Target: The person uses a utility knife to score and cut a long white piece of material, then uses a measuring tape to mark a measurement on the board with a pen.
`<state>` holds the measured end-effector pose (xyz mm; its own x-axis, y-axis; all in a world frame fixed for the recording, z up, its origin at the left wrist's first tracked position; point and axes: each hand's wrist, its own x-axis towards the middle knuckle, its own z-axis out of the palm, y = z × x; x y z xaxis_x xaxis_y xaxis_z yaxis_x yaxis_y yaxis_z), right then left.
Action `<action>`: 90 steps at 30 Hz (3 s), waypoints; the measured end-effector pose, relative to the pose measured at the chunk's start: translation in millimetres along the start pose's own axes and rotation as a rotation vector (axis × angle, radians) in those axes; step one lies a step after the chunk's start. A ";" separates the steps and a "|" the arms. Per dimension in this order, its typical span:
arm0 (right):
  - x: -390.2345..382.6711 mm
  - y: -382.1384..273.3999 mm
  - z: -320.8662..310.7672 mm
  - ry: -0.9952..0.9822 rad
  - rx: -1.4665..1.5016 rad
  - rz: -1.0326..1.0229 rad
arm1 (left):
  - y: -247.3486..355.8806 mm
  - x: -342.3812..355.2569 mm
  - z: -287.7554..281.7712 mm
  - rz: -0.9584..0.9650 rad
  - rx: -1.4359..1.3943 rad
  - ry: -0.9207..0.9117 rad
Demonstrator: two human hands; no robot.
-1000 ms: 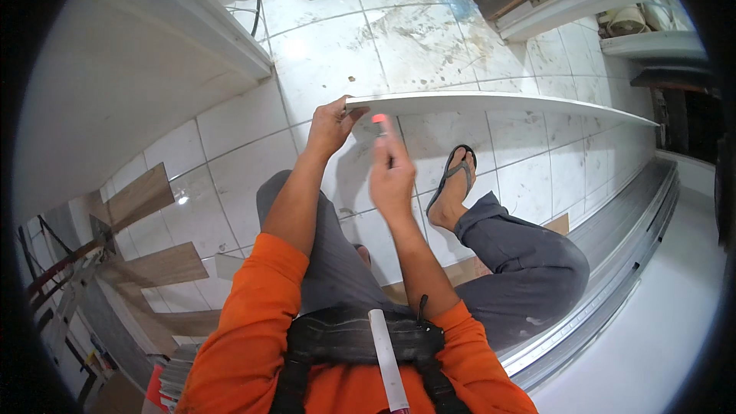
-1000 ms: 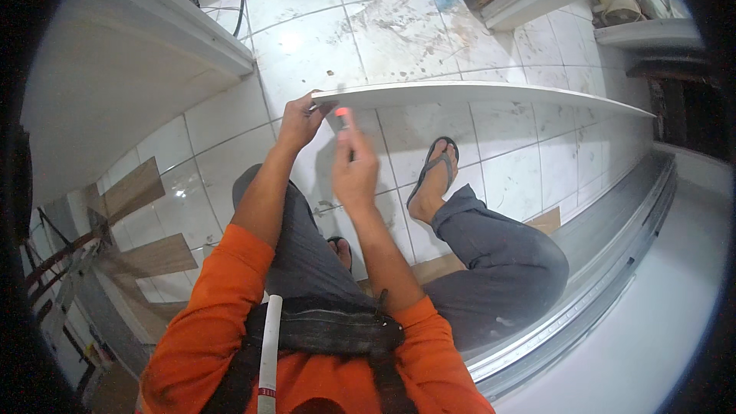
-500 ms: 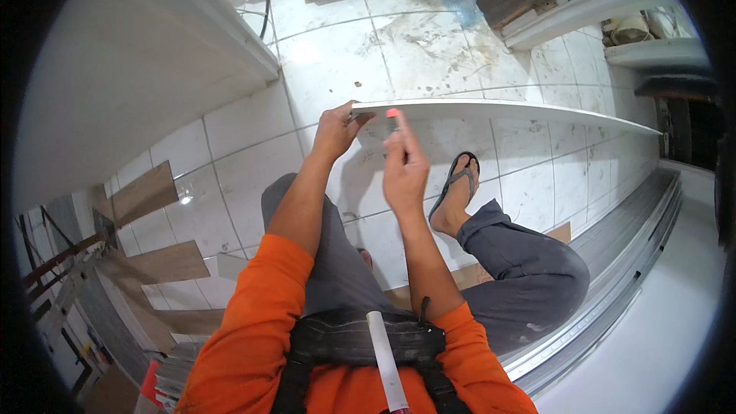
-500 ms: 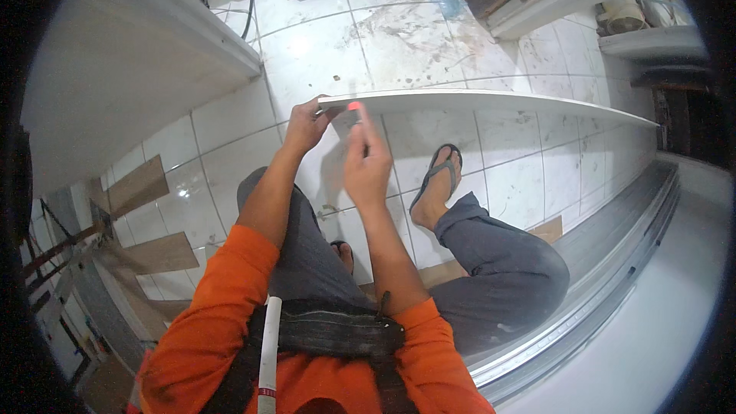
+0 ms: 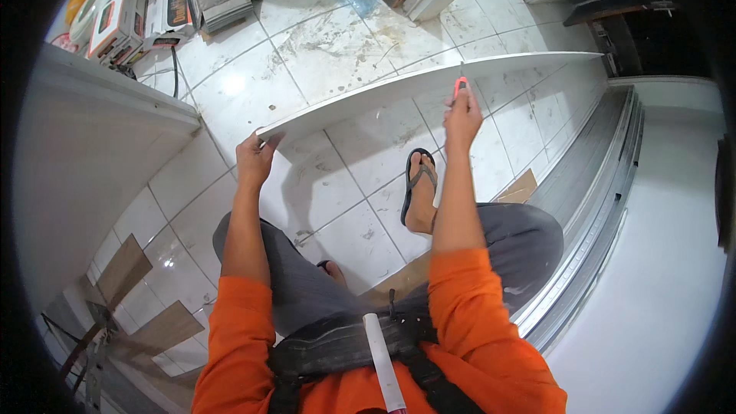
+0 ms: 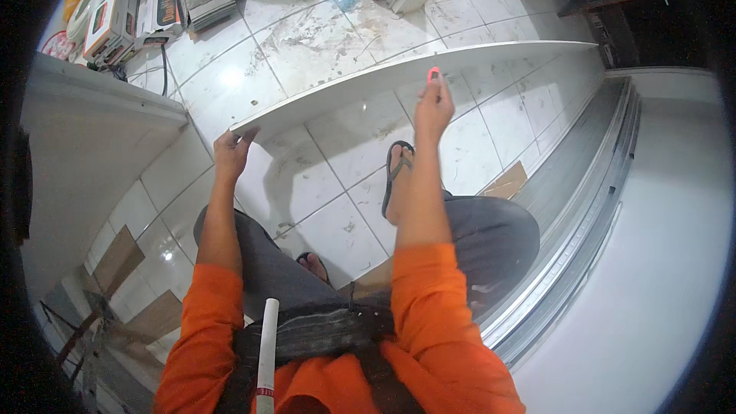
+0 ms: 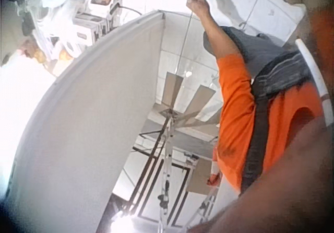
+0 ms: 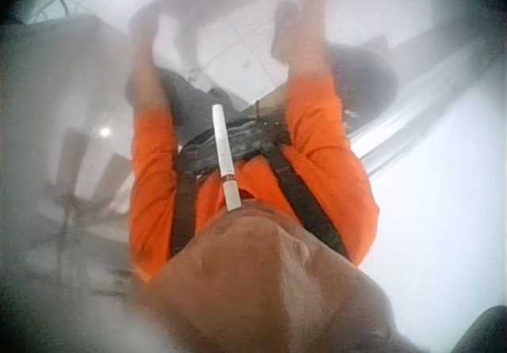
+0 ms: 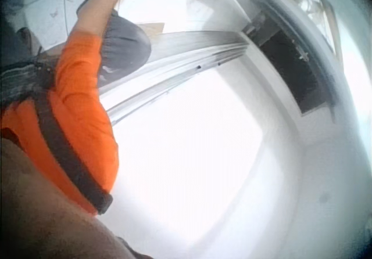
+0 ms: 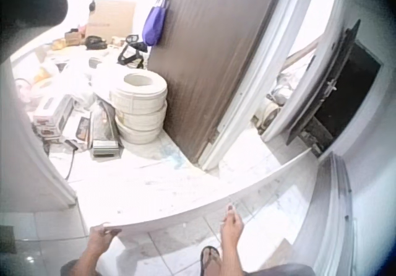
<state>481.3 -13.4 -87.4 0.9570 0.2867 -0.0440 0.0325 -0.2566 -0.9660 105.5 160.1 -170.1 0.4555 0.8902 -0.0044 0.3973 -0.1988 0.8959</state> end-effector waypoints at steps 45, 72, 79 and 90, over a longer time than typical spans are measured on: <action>-89.9 1.2 37.5 -0.301 -0.217 -0.106 | -1.9 12.8 -16.4 0.093 0.120 -0.178; -163.1 -15.7 84.9 -0.373 -0.170 -0.198 | -1.0 9.8 -20.6 0.012 0.129 -0.135; -248.7 -13.2 129.8 -0.688 -0.098 -0.336 | -11.1 8.5 -17.0 0.036 0.096 -0.116; -258.1 -14.0 131.4 -0.689 -0.115 -0.394 | -17.4 11.6 -19.9 0.079 0.260 -0.184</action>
<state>195.9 37.5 -96.1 0.4766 0.8721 0.1112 0.3966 -0.1003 -0.9125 88.0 182.0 -176.9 0.6204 0.7832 -0.0408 0.5339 -0.3837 0.7535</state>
